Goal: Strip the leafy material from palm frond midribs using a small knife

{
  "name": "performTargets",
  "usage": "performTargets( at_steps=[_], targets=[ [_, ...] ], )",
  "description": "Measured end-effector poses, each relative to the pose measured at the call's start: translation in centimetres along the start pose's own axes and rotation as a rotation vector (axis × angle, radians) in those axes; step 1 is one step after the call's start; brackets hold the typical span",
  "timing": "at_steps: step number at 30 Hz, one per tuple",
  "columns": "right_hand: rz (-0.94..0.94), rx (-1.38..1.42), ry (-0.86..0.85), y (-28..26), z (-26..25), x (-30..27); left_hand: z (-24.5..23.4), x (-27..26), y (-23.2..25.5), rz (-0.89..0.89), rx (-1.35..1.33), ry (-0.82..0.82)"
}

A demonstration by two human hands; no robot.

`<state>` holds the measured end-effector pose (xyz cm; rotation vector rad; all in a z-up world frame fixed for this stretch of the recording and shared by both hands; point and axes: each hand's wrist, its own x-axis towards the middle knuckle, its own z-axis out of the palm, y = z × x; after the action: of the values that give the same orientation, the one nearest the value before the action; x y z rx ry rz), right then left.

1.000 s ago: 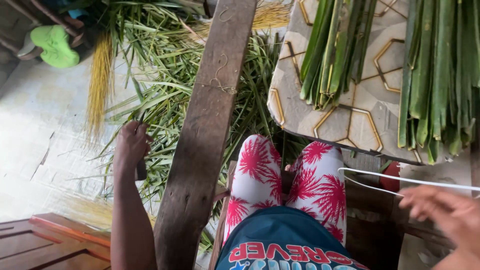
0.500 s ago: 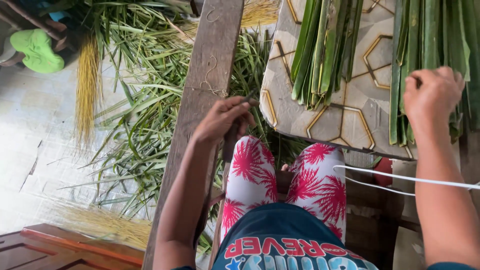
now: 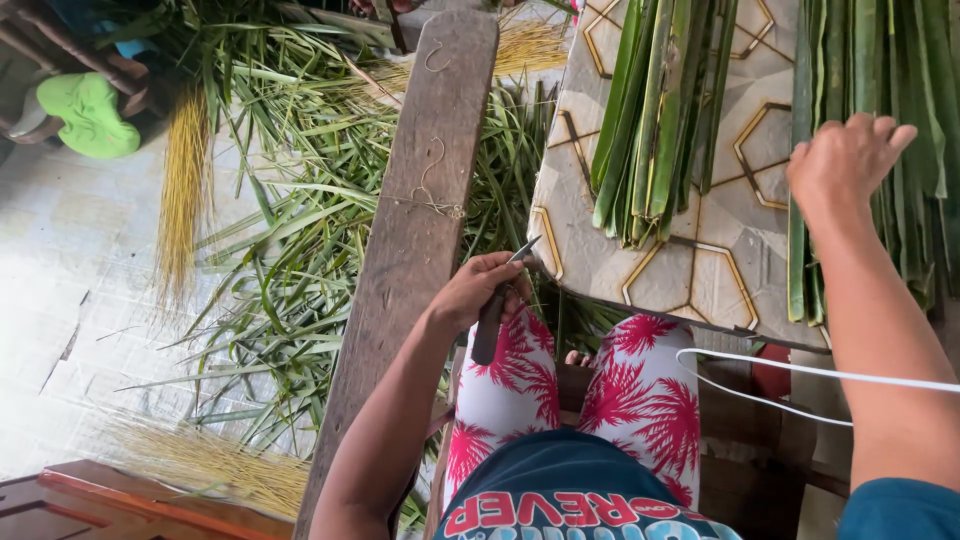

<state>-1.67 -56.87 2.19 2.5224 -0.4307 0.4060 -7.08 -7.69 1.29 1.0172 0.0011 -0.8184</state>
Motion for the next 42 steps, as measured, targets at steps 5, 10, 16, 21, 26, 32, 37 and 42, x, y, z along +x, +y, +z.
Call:
performTargets(
  at_steps=[5,10,16,21,26,32,37,42],
  targets=[
    [0.1,0.793,0.28,2.3,-0.2,-1.5,-0.1,0.1,0.3,-0.017,-0.014,-0.005],
    [0.751,1.754,-0.202,3.2,-8.0,-4.7,0.1,0.1,0.4,0.011,-0.002,-0.013],
    [0.753,2.043,-0.283,4.5,-8.5,-8.0,-0.2,0.3,0.1,0.014,0.004,-0.011],
    [0.883,2.401,-0.452,5.1,-8.9,-10.0,0.1,0.1,0.2,-0.002,0.011,0.027],
    [0.915,2.532,-0.516,6.1,-7.5,-11.3,0.3,0.0,0.2,-0.006,0.005,0.031],
    [0.919,2.581,-0.526,6.0,-7.9,-11.9,0.4,-0.1,0.2,-0.002,-0.006,0.025],
    [0.945,3.059,-0.376,6.2,-8.6,-13.0,0.2,0.1,0.0,0.0,0.003,0.038],
    [1.097,3.272,-0.191,6.1,-9.3,-14.6,0.1,0.2,0.0,0.001,0.002,0.041]
  ],
)
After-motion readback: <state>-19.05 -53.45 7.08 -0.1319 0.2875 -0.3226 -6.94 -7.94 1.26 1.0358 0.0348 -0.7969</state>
